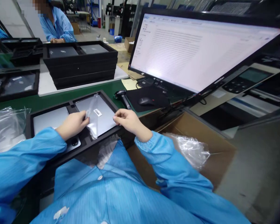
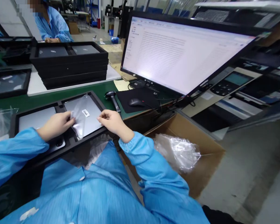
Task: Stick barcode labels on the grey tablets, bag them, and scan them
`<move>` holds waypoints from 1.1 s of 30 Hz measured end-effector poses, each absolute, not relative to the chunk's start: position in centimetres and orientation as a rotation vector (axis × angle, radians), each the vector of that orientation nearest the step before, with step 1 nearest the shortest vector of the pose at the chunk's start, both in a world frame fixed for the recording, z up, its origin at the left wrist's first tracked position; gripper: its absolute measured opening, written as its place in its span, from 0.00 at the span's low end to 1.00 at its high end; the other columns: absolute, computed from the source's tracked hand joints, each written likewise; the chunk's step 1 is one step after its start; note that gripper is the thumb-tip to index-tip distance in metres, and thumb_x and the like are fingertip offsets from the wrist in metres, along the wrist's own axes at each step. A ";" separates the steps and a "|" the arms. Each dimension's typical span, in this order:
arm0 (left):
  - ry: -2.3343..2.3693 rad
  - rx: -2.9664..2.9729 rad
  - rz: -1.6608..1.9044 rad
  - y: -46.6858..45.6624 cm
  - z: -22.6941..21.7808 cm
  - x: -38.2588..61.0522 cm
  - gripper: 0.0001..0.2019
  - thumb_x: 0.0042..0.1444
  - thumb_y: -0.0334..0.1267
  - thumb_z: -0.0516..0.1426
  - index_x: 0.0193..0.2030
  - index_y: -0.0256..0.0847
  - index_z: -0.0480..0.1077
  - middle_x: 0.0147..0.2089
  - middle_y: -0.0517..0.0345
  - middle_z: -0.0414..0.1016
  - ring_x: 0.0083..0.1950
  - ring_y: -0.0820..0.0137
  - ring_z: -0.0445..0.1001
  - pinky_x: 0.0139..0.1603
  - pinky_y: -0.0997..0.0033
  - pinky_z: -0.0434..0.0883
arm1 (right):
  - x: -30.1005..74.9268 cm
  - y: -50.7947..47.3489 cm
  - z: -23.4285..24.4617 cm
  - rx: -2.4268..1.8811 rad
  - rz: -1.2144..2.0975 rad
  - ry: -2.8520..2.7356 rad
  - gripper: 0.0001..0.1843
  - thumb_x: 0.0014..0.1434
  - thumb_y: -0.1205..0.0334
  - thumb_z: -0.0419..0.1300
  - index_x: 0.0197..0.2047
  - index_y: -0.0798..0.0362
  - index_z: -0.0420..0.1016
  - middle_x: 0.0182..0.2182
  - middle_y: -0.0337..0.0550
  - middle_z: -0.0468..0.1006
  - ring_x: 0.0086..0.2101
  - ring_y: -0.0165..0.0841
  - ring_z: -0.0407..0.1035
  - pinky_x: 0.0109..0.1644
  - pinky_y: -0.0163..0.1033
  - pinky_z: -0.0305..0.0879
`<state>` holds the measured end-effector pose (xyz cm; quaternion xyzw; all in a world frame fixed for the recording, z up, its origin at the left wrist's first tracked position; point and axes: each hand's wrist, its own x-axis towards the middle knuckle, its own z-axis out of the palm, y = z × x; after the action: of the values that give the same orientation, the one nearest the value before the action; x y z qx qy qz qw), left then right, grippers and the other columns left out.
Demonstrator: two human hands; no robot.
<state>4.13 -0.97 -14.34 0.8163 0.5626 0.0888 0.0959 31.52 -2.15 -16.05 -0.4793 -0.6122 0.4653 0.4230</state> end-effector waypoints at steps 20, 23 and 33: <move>1.636 2.024 0.746 -1.7 -14.4 0.3 0.20 0.65 0.53 0.53 0.47 0.39 0.76 0.47 0.50 0.82 0.47 0.58 0.79 0.48 0.63 0.71 | 25.6 7.1 -19.1 -1.387 1.284 -1.660 0.10 0.44 0.76 0.71 0.28 0.55 0.76 0.20 0.32 0.75 0.21 0.26 0.67 0.28 0.31 0.62; 1.594 1.955 0.829 -1.5 -13.7 0.0 0.17 0.66 0.50 0.54 0.47 0.40 0.77 0.47 0.52 0.82 0.49 0.59 0.80 0.52 0.62 0.73 | 25.7 7.3 -19.4 -1.371 1.231 -1.698 0.10 0.46 0.73 0.72 0.33 0.56 0.78 0.22 0.33 0.76 0.24 0.26 0.68 0.29 0.32 0.62; 1.611 1.654 1.108 -0.9 -13.2 -1.1 0.11 0.66 0.45 0.57 0.43 0.42 0.77 0.44 0.53 0.82 0.46 0.61 0.81 0.53 0.60 0.78 | 26.4 6.3 -18.8 -1.332 0.709 -2.195 0.29 0.47 0.58 0.81 0.53 0.51 0.87 0.44 0.47 0.77 0.43 0.39 0.74 0.54 0.43 0.70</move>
<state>-1.08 -0.92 -13.18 0.6187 0.6027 0.4147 0.2863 26.43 6.33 -18.81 -0.4859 -0.8007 0.2587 0.2365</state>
